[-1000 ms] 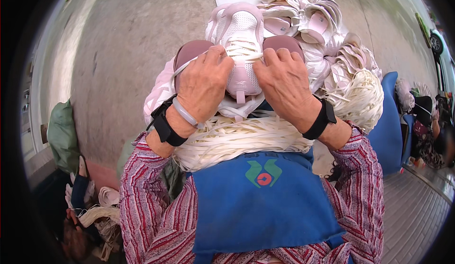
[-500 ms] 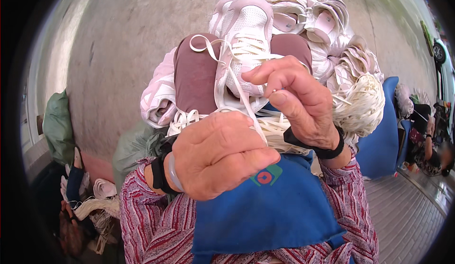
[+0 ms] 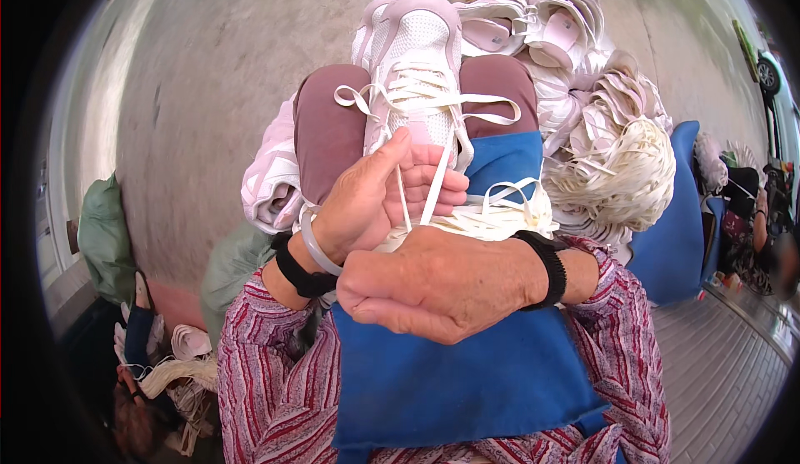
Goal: The recorder is threading laces into a white sneaker upper.
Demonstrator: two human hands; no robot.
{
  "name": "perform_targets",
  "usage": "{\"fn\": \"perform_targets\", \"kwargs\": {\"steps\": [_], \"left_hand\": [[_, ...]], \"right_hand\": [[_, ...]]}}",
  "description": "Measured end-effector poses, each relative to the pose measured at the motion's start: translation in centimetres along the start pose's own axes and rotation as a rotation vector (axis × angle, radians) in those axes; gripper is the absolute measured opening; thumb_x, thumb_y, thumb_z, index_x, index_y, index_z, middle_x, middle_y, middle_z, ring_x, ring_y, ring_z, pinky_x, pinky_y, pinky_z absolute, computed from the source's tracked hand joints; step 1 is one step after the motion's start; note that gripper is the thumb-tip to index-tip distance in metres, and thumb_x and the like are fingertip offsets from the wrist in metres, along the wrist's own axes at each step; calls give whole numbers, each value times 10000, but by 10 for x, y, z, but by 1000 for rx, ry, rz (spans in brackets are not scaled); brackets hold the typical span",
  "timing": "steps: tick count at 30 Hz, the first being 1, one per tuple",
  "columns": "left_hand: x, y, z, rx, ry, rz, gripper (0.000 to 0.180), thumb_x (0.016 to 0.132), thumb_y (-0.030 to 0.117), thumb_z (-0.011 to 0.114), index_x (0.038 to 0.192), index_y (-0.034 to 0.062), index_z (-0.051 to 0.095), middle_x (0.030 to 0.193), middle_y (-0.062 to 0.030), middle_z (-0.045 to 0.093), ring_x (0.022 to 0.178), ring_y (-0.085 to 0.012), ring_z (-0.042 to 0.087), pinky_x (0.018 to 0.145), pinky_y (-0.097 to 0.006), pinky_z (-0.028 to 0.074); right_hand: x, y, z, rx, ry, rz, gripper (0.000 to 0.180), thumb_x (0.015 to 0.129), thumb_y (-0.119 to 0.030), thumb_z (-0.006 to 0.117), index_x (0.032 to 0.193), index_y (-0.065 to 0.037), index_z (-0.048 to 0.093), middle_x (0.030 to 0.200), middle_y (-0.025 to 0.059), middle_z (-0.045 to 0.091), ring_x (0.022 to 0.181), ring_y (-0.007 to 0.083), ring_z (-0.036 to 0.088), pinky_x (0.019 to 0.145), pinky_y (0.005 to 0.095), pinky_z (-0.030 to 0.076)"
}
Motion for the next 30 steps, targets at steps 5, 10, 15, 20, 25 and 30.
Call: {"fn": "perform_targets", "kwargs": {"steps": [5,10,15,20,25,30], "left_hand": [[8,-9,1,-37,14,84,321,999,286,477,1094,-13,542,529,62,369,462,-55,393,502,-228,394],[-31,2,7,477,76,67,316,1000,310,470,993,17,587,514,63,393,473,-23,361,455,-189,285],[-55,4,0,740,54,140,282,1002,292,466,970,48,604,600,59,468,519,-22,386,475,-195,287],[-65,12,5,919,-112,155,291,1007,289,448,966,36,585,688,-11,523,576,-59,455,519,-211,357],[-60,6,5,958,-157,-12,289,1027,251,372,916,36,528,557,2,498,536,-110,487,530,-259,393],[-53,3,12,948,-300,24,262,1015,240,387,923,34,521,572,-26,520,535,-157,512,551,-299,415]], "right_hand": [[3,6,8,-94,-155,32,177,917,-189,549,1012,-53,485,675,128,523,549,347,549,490,408,440],[-13,19,9,-21,-135,4,133,930,-171,525,977,-54,483,760,144,541,681,334,575,577,413,454],[-19,16,4,-46,-42,-86,119,922,-150,525,944,-35,509,721,139,542,667,326,566,596,402,451],[-37,19,-27,-10,48,113,110,901,-143,555,887,-33,555,706,118,564,626,322,563,573,386,448],[-63,41,-63,-80,659,667,167,903,-154,614,924,12,601,739,72,593,557,101,504,515,251,411],[-59,61,-93,-223,869,576,236,897,-176,619,996,37,601,821,89,624,570,109,519,532,239,432]]}}
Point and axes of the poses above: each hand's wrist, its own x-axis towards the middle knuckle, its own z-axis out of the palm, y = z × x, the point moved 3 cm from there along x, towards the middle knuckle
